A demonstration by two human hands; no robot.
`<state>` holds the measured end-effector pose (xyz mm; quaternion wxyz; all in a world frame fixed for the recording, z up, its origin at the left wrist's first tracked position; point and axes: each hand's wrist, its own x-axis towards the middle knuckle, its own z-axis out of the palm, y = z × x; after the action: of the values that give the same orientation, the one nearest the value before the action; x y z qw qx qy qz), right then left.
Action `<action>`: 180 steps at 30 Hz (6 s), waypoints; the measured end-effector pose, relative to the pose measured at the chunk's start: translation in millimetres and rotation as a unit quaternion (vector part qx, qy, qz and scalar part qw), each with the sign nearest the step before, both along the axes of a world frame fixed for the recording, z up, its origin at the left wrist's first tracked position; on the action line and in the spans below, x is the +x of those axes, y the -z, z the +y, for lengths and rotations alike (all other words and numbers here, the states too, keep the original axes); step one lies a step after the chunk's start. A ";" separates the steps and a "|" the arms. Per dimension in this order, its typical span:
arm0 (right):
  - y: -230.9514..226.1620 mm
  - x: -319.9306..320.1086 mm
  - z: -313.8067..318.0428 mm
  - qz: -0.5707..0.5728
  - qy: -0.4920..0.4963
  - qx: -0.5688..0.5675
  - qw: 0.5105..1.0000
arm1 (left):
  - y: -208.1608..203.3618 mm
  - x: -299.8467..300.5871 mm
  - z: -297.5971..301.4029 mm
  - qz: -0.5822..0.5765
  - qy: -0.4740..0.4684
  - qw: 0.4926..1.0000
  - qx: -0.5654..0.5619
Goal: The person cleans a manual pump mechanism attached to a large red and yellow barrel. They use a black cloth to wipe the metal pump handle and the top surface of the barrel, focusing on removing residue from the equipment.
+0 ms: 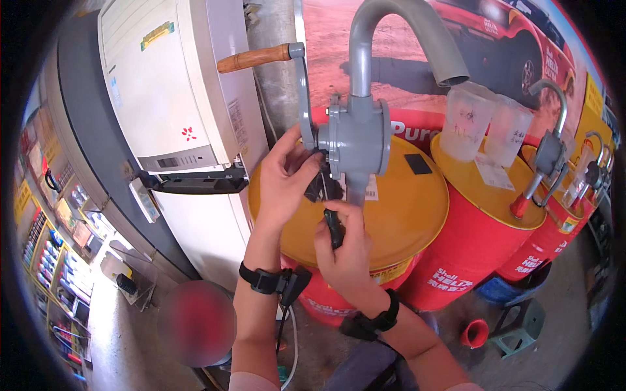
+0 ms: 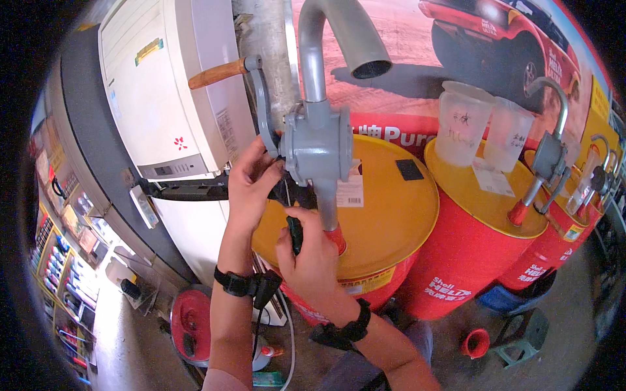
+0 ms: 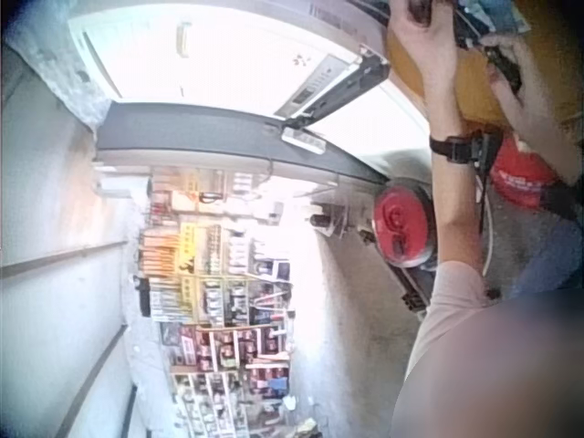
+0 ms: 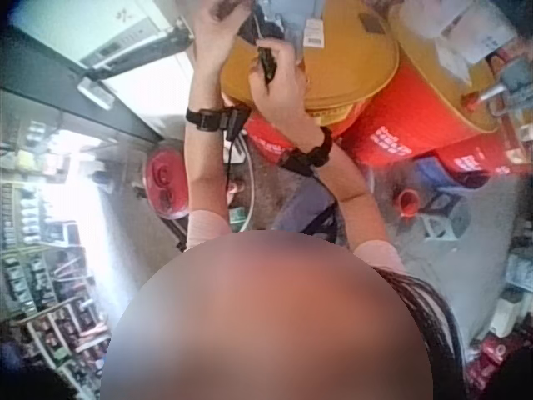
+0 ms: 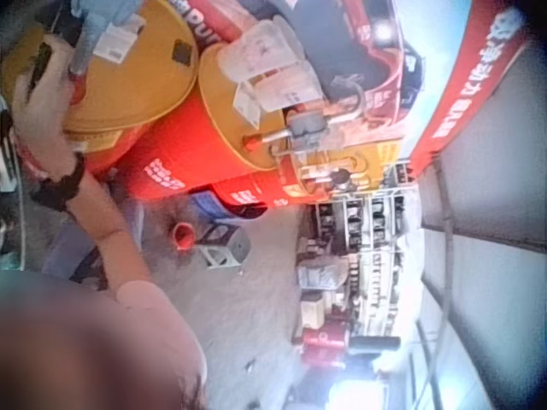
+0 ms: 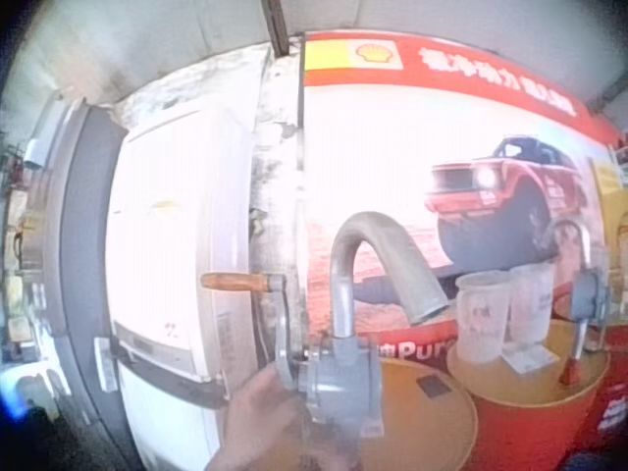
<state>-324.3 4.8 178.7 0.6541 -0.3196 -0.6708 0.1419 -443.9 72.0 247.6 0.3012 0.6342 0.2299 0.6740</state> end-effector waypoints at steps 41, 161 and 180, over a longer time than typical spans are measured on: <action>-80.9 4.4 -33.8 -0.210 0.167 -0.059 0.961 | 2.6 -4.0 4.4 -0.038 -0.005 0.996 -0.076; -126.0 -12.3 -21.1 -0.473 0.339 0.166 0.796 | -11.8 19.2 -22.3 -0.095 -0.009 0.993 -0.069; -103.9 63.1 -40.6 -0.456 0.227 0.156 0.847 | 6.9 12.3 -16.6 -0.074 -0.102 0.986 -0.108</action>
<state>-261.2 -35.8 282.7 0.3302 -0.3855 -0.8154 -0.2784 -431.5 55.4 240.7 0.3138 0.5199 0.3417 0.7172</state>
